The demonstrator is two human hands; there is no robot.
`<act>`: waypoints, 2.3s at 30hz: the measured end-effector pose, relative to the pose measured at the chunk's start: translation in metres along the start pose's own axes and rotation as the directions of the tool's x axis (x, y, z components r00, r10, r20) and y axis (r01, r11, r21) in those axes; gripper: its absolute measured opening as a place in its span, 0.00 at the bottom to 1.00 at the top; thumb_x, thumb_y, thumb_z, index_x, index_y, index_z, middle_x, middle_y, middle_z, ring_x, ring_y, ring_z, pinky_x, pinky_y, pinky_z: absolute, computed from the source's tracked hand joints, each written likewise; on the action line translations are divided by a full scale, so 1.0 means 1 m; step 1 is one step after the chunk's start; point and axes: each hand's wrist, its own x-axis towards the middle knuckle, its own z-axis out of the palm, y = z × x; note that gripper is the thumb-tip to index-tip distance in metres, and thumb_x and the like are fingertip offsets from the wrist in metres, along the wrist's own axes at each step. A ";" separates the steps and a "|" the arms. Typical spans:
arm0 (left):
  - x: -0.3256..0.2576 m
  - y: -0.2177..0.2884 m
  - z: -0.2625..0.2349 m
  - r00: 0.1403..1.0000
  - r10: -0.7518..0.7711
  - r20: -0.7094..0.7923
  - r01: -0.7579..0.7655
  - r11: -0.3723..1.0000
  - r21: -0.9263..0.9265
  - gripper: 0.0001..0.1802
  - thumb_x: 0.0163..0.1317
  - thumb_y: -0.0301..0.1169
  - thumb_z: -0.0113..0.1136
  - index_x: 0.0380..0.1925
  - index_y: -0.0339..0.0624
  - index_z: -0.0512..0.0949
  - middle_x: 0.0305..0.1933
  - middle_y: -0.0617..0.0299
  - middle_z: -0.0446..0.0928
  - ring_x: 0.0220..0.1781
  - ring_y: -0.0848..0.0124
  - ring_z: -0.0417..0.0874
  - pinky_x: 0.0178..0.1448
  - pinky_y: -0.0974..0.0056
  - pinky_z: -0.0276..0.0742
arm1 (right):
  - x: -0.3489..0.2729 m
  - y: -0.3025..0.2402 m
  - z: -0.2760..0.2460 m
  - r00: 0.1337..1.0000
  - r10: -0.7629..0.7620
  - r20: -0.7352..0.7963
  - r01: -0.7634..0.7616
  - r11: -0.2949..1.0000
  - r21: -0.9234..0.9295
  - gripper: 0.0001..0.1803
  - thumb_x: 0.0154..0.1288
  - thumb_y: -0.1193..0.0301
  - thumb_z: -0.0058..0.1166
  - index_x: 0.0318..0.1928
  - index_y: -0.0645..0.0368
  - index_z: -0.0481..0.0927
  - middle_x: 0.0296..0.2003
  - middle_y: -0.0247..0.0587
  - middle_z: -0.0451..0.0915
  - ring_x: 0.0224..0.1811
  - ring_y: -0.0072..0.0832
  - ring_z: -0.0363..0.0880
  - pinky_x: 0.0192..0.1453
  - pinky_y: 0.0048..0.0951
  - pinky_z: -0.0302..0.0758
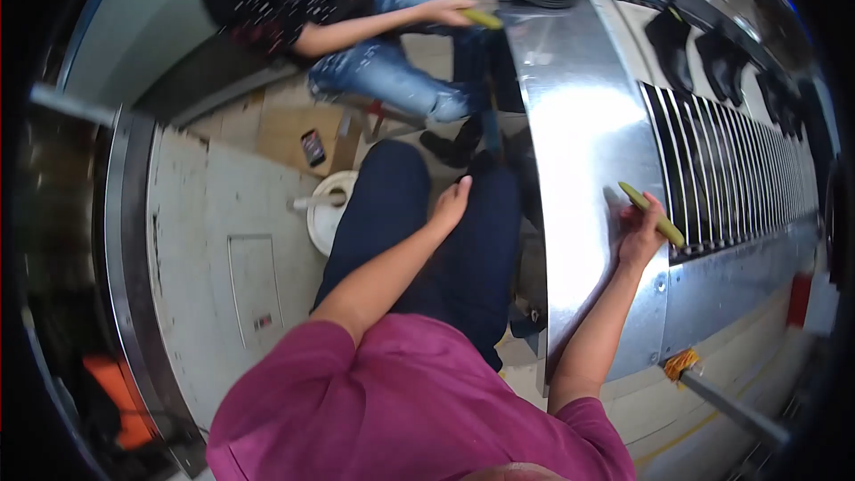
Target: The recorder is applying adhesive to the edges of black boots using a small sponge-like applicator tool.
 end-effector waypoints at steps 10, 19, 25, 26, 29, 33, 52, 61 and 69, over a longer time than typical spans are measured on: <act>-0.055 0.076 0.019 0.827 0.557 -0.074 -0.535 0.821 0.197 0.31 0.68 0.45 0.60 0.67 0.44 0.70 0.74 0.48 0.64 0.75 0.41 0.64 0.74 0.39 0.63 | 0.001 -0.001 0.002 0.998 0.017 0.061 -0.015 1.000 -0.023 0.17 0.76 0.64 0.54 0.52 0.66 0.78 0.35 0.46 0.82 0.25 0.25 0.75 0.29 0.27 0.74; -0.057 0.072 0.021 0.825 0.542 0.159 -0.558 0.739 0.377 0.25 0.67 0.44 0.62 0.62 0.48 0.77 0.77 0.57 0.63 0.83 0.46 0.51 0.77 0.30 0.51 | 0.002 0.001 0.009 0.999 0.024 0.047 -0.023 1.000 -0.021 0.29 0.80 0.49 0.43 0.52 0.66 0.79 0.42 0.48 0.84 0.39 0.32 0.82 0.45 0.32 0.81; -0.054 0.073 0.021 0.818 0.552 0.158 -0.565 0.722 0.399 0.24 0.67 0.43 0.62 0.61 0.47 0.78 0.77 0.56 0.63 0.82 0.46 0.52 0.77 0.31 0.52 | 0.001 0.003 0.005 0.995 0.005 0.102 -0.010 0.999 0.050 0.41 0.78 0.37 0.34 0.49 0.66 0.83 0.42 0.49 0.85 0.39 0.35 0.83 0.45 0.37 0.83; -0.054 0.074 0.022 0.818 0.555 0.152 -0.565 0.723 0.398 0.24 0.67 0.43 0.62 0.60 0.47 0.78 0.76 0.56 0.64 0.82 0.46 0.53 0.77 0.31 0.52 | 0.002 0.004 0.004 0.995 0.008 0.100 -0.013 0.999 0.051 0.41 0.78 0.37 0.34 0.49 0.66 0.83 0.42 0.49 0.85 0.39 0.35 0.83 0.45 0.37 0.83; -0.053 0.075 0.022 0.816 0.560 0.140 -0.565 0.723 0.397 0.24 0.67 0.43 0.62 0.59 0.47 0.79 0.76 0.55 0.65 0.81 0.46 0.54 0.76 0.31 0.52 | 0.004 0.006 -0.002 0.985 -0.015 0.171 -0.009 0.991 0.136 0.47 0.75 0.31 0.30 0.49 0.65 0.84 0.44 0.50 0.86 0.40 0.36 0.83 0.46 0.39 0.83; -0.053 0.079 0.022 0.809 0.574 0.128 -0.575 0.726 0.377 0.22 0.66 0.42 0.62 0.57 0.46 0.80 0.74 0.55 0.66 0.80 0.46 0.56 0.76 0.31 0.53 | 0.007 0.008 -0.009 0.992 0.053 0.114 -0.059 0.997 0.046 0.47 0.75 0.31 0.30 0.49 0.66 0.84 0.43 0.49 0.86 0.41 0.36 0.84 0.48 0.39 0.83; -0.055 0.074 0.007 0.811 0.584 0.049 -0.561 0.750 0.350 0.21 0.67 0.42 0.63 0.57 0.48 0.80 0.74 0.57 0.67 0.80 0.47 0.57 0.77 0.34 0.53 | 0.008 0.008 -0.013 0.994 0.011 0.105 -0.025 0.991 0.132 0.49 0.74 0.32 0.31 0.51 0.72 0.83 0.43 0.55 0.86 0.40 0.42 0.84 0.51 0.38 0.81; -0.049 0.073 -0.003 0.797 0.603 0.038 -0.575 0.737 0.355 0.21 0.66 0.41 0.64 0.57 0.48 0.80 0.74 0.58 0.68 0.79 0.47 0.58 0.76 0.35 0.56 | 0.004 0.005 -0.006 0.994 0.060 0.092 -0.062 0.998 0.020 0.42 0.78 0.38 0.32 0.51 0.66 0.84 0.41 0.49 0.86 0.38 0.36 0.83 0.47 0.36 0.81; -0.043 0.058 -0.006 0.742 0.668 0.062 -0.629 0.662 0.408 0.19 0.63 0.38 0.66 0.54 0.48 0.82 0.70 0.57 0.74 0.74 0.48 0.68 0.73 0.44 0.62 | -0.013 0.030 0.033 0.982 0.161 0.096 -0.184 0.927 0.328 0.29 0.77 0.47 0.47 0.45 0.64 0.83 0.34 0.46 0.83 0.32 0.34 0.83 0.41 0.40 0.81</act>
